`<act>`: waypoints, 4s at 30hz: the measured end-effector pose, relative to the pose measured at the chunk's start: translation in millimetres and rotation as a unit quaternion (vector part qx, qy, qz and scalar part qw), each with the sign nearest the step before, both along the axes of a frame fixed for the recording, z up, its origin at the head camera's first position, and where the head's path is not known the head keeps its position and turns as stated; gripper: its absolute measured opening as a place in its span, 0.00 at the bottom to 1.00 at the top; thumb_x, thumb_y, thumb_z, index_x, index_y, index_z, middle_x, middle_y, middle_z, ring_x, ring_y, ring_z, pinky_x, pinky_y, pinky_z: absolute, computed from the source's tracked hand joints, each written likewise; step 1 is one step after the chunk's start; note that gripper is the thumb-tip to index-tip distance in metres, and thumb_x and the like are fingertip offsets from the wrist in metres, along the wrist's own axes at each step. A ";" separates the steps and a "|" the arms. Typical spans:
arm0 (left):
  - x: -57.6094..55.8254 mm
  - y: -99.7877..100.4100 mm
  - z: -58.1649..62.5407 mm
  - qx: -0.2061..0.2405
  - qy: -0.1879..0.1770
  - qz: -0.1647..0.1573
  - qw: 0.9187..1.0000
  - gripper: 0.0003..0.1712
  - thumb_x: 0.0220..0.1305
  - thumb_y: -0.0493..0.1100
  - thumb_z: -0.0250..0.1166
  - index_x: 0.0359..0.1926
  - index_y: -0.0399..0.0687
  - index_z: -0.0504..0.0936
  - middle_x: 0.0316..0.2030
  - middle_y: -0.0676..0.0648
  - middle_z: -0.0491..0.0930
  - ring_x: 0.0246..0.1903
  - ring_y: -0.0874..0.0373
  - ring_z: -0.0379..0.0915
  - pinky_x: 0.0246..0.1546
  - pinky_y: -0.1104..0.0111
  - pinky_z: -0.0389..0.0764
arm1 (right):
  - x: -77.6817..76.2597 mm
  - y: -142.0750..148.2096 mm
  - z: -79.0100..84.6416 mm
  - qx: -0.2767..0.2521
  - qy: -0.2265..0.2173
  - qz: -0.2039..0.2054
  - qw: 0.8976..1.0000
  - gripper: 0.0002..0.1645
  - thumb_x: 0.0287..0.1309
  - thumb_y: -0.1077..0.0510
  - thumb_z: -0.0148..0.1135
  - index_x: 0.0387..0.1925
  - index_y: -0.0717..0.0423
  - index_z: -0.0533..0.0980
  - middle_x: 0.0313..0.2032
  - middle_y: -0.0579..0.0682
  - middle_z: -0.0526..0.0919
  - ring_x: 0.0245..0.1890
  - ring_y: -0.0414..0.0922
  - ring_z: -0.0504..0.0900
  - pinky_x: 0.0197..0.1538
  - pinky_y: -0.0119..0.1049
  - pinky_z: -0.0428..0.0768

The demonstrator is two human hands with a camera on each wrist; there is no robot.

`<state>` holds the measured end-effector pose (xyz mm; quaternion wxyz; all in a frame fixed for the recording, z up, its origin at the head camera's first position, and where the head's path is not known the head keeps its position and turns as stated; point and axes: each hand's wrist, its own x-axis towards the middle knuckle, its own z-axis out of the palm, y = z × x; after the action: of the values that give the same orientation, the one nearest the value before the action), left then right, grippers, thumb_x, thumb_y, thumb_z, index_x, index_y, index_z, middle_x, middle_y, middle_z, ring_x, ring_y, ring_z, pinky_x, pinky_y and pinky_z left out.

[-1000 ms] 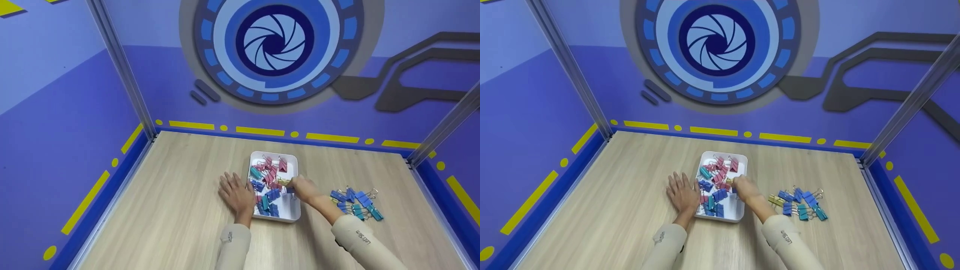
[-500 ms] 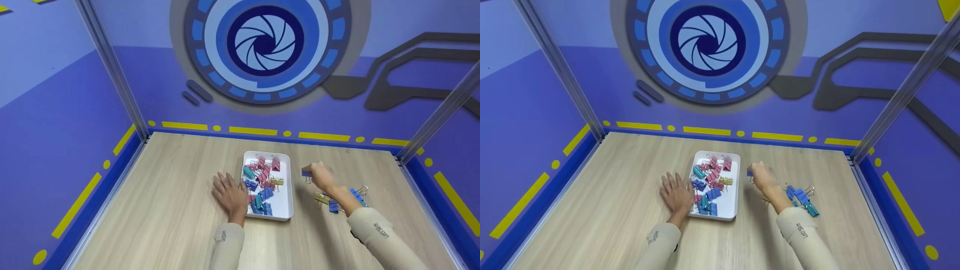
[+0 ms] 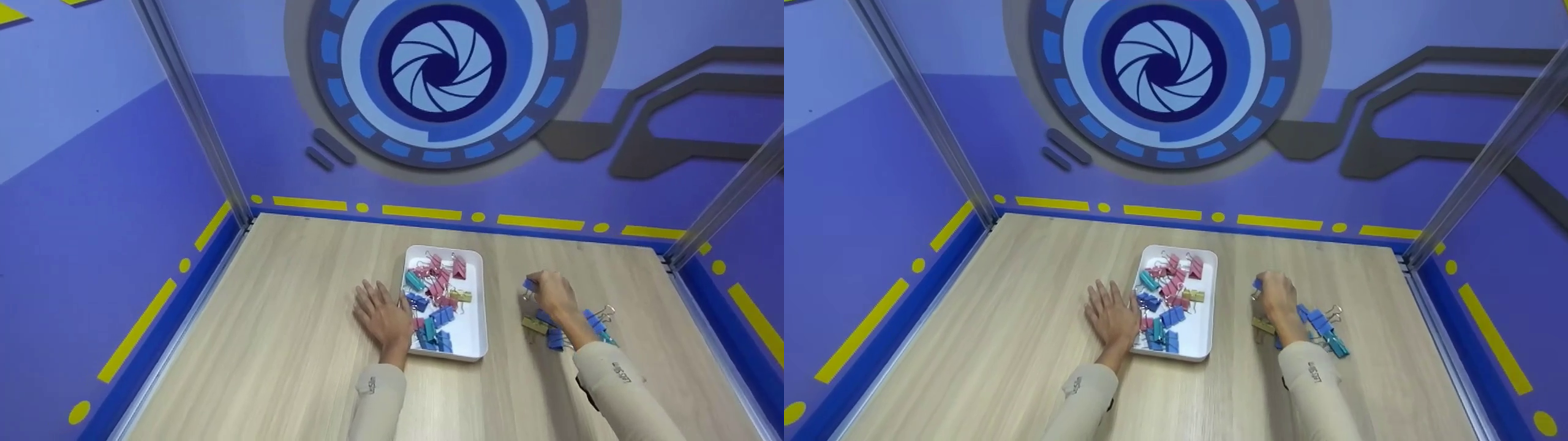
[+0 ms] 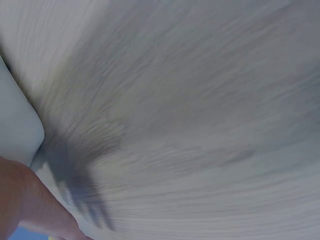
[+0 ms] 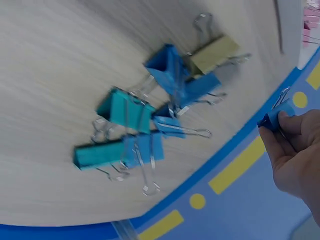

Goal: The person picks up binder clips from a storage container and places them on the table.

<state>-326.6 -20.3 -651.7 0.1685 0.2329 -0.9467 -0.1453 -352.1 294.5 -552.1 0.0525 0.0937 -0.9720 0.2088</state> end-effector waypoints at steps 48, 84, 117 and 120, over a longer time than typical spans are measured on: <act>-0.1 4.1 -1.6 0.003 0.009 0.007 1.000 0.38 0.73 0.66 0.52 0.73 0.49 0.70 0.77 0.40 0.62 0.78 0.41 0.54 0.76 0.43 0.58 | -10.5 -116.4 -39.4 0.006 0.001 0.200 0.980 0.04 0.55 0.72 0.67 0.30 0.64 0.83 0.27 0.56 0.87 0.24 0.41 0.73 0.26 0.33 0.75; -0.1 2.3 0.5 0.005 0.004 0.004 1.000 0.39 0.73 0.66 0.52 0.74 0.48 0.70 0.78 0.40 0.60 0.78 0.41 0.53 0.77 0.44 0.58 | 3.7 -118.3 -35.8 0.043 0.038 0.069 0.996 0.10 0.54 0.74 0.64 0.28 0.61 0.86 0.24 0.56 0.85 0.24 0.47 0.75 0.26 0.42 0.77; 2.8 2.0 1.6 0.018 0.002 -0.019 1.000 0.38 0.75 0.63 0.51 0.75 0.47 0.67 0.79 0.40 0.58 0.79 0.41 0.51 0.78 0.44 0.55 | 23.0 -8.9 19.5 0.045 0.053 0.034 0.997 0.18 0.64 0.73 0.60 0.19 0.58 0.77 0.21 0.51 0.80 0.22 0.42 0.67 0.27 0.37 0.67; 2.7 2.2 0.8 0.015 0.000 -0.020 1.000 0.38 0.74 0.64 0.51 0.75 0.47 0.67 0.78 0.40 0.59 0.79 0.41 0.52 0.78 0.44 0.56 | 29.5 9.7 22.0 0.060 0.029 0.014 0.998 0.17 0.62 0.74 0.59 0.19 0.58 0.78 0.22 0.51 0.80 0.23 0.43 0.68 0.27 0.38 0.69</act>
<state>-324.0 -18.0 -650.9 0.1621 0.2169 -0.9487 -0.1632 -322.6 304.1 -530.1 0.0719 0.1166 -0.9794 0.1483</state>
